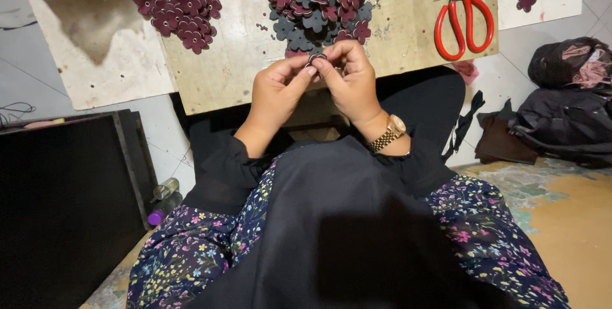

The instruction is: The person sits on the floor and repeatedly picks up maroon and grey flower-shaped cutouts and small metal fasteners from a wooden board. They insert the fasteners into the cutouts by hand and place the assembled pieces into a separate pile. The process continues throughout the clip.

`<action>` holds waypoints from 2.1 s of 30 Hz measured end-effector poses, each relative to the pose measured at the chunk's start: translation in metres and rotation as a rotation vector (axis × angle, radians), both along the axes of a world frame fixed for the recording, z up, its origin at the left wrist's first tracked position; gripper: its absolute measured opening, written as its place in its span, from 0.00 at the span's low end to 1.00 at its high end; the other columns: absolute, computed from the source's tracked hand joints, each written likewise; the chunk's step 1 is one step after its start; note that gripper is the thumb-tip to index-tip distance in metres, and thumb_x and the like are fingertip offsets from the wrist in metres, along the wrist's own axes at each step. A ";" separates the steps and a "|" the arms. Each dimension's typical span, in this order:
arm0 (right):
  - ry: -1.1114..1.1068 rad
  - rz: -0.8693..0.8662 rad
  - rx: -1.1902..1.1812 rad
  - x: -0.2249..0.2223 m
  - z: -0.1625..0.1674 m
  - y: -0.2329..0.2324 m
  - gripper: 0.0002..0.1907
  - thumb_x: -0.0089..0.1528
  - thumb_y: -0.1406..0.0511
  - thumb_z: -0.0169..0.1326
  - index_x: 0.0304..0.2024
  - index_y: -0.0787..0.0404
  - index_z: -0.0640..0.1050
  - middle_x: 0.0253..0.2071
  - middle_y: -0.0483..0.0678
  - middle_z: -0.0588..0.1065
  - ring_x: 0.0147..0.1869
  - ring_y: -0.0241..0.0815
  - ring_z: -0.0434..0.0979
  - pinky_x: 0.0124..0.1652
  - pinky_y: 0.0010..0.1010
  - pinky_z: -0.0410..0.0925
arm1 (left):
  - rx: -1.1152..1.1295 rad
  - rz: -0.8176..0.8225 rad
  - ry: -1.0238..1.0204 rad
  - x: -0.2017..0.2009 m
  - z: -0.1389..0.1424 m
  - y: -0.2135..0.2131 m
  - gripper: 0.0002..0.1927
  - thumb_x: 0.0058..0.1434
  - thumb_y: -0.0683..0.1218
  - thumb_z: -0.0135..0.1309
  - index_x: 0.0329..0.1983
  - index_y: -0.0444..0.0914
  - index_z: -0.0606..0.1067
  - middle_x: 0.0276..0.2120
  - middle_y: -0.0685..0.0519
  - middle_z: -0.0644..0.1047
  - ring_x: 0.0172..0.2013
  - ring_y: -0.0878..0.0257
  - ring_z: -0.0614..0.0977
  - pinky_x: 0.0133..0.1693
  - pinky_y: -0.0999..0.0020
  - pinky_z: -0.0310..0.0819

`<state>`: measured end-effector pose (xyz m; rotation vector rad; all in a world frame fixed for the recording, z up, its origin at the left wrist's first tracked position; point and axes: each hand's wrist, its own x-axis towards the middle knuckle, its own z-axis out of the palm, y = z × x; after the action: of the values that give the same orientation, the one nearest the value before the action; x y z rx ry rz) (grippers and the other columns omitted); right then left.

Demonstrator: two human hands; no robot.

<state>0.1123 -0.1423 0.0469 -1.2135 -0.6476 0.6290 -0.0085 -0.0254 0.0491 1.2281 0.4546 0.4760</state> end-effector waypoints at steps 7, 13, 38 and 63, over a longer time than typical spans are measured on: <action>-0.588 -0.178 -0.279 0.034 -0.003 -0.015 0.05 0.70 0.74 0.58 0.49 0.63 0.78 0.46 0.44 0.76 0.51 0.34 0.77 0.51 0.25 0.72 | 0.054 0.112 0.089 -0.012 0.002 0.022 0.07 0.69 0.39 0.52 0.48 0.32 0.77 0.41 0.51 0.81 0.37 0.66 0.85 0.39 0.72 0.80; -0.766 -0.514 -0.404 0.117 -0.023 -0.026 0.11 0.67 0.72 0.62 0.52 0.67 0.80 0.50 0.51 0.72 0.43 0.39 0.78 0.42 0.25 0.74 | 0.789 0.478 0.360 -0.052 0.010 0.079 0.06 0.70 0.40 0.53 0.47 0.34 0.77 0.40 0.46 0.79 0.39 0.57 0.85 0.42 0.65 0.79; -0.754 -0.588 -0.345 0.122 -0.028 -0.004 0.03 0.67 0.72 0.61 0.43 0.66 0.79 0.40 0.49 0.77 0.36 0.35 0.79 0.38 0.26 0.74 | 1.067 0.464 0.294 0.055 0.002 0.086 0.17 0.67 0.49 0.60 0.57 0.40 0.75 0.45 0.52 0.76 0.47 0.54 0.77 0.52 0.58 0.66; 0.024 -0.196 -0.177 0.047 0.001 0.012 0.07 0.70 0.69 0.54 0.49 0.63 0.79 0.39 0.43 0.78 0.36 0.31 0.75 0.36 0.23 0.70 | -0.158 0.268 -0.065 0.032 -0.005 0.066 0.12 0.68 0.38 0.57 0.53 0.28 0.76 0.41 0.51 0.82 0.38 0.69 0.80 0.43 0.76 0.75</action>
<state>0.1597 -0.1298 0.0476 -1.4132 -0.4527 0.5438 0.0232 0.0405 0.0439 1.0005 0.5937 0.6934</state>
